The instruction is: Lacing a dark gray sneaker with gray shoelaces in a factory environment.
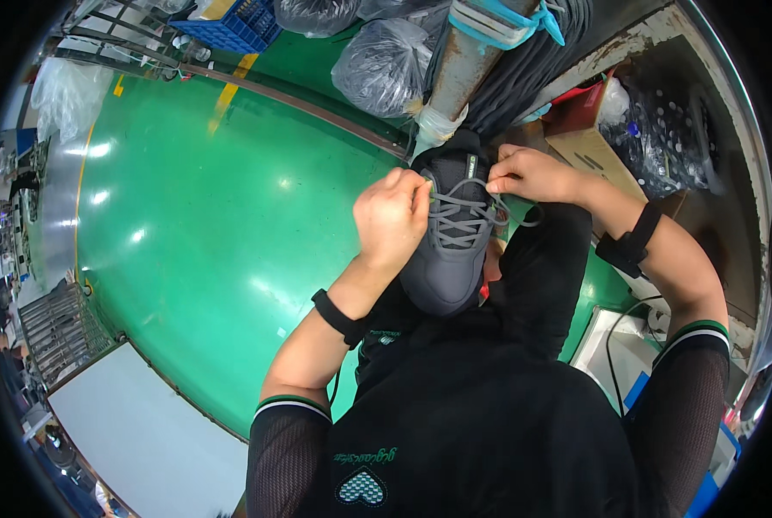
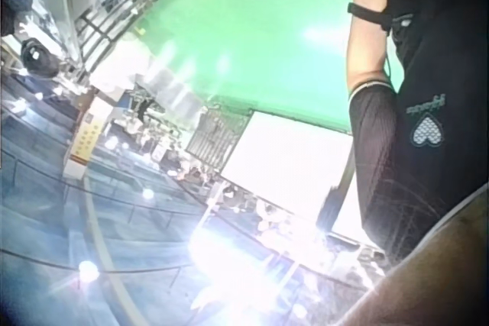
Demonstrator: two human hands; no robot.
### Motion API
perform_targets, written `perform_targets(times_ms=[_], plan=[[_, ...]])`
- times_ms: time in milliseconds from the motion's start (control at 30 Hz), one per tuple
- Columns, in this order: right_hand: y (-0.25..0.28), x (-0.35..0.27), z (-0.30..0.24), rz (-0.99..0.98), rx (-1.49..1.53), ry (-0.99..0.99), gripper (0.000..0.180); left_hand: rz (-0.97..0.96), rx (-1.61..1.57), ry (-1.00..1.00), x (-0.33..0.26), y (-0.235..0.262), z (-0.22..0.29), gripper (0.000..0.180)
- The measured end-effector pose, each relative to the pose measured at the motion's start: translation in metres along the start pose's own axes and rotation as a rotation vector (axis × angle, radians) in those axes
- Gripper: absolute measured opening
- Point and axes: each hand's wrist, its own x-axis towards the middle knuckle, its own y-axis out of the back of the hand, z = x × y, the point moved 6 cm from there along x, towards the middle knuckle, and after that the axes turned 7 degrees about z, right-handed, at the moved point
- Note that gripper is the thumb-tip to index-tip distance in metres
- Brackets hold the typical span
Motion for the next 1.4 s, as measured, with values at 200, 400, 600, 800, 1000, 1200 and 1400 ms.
perform_targets(times_ms=[200,400,600,800,1000,1200,1400], plan=[[-0.015,-0.001,0.001,0.150,0.520,-0.504,0.027,-0.274,-0.035,0.078,0.014,-0.007,-0.027,0.016],[0.021,-0.001,-0.064,0.692,0.521,0.071,0.018,-0.590,-0.550,-0.124,0.033,-0.034,-0.048,0.036],[-0.015,0.029,-0.080,0.614,-0.173,0.158,0.021,-0.657,-0.580,-0.028,0.032,-0.056,-0.062,0.036],[-0.025,0.028,-0.063,0.691,-0.095,0.149,0.012,-0.458,-0.538,-0.046,0.023,-0.048,-0.062,0.035],[-0.027,0.033,-0.045,0.476,0.160,0.120,0.011,-0.494,-0.562,-0.126,0.024,-0.046,-0.056,0.036],[-0.033,0.027,-0.043,0.479,-0.085,0.120,0.010,-0.666,-0.548,-0.010,0.023,-0.047,-0.049,0.030],[-0.010,-0.017,0.004,0.682,0.623,0.108,0.004,-0.889,-0.611,0.154,0.018,-0.040,-0.045,0.037]])
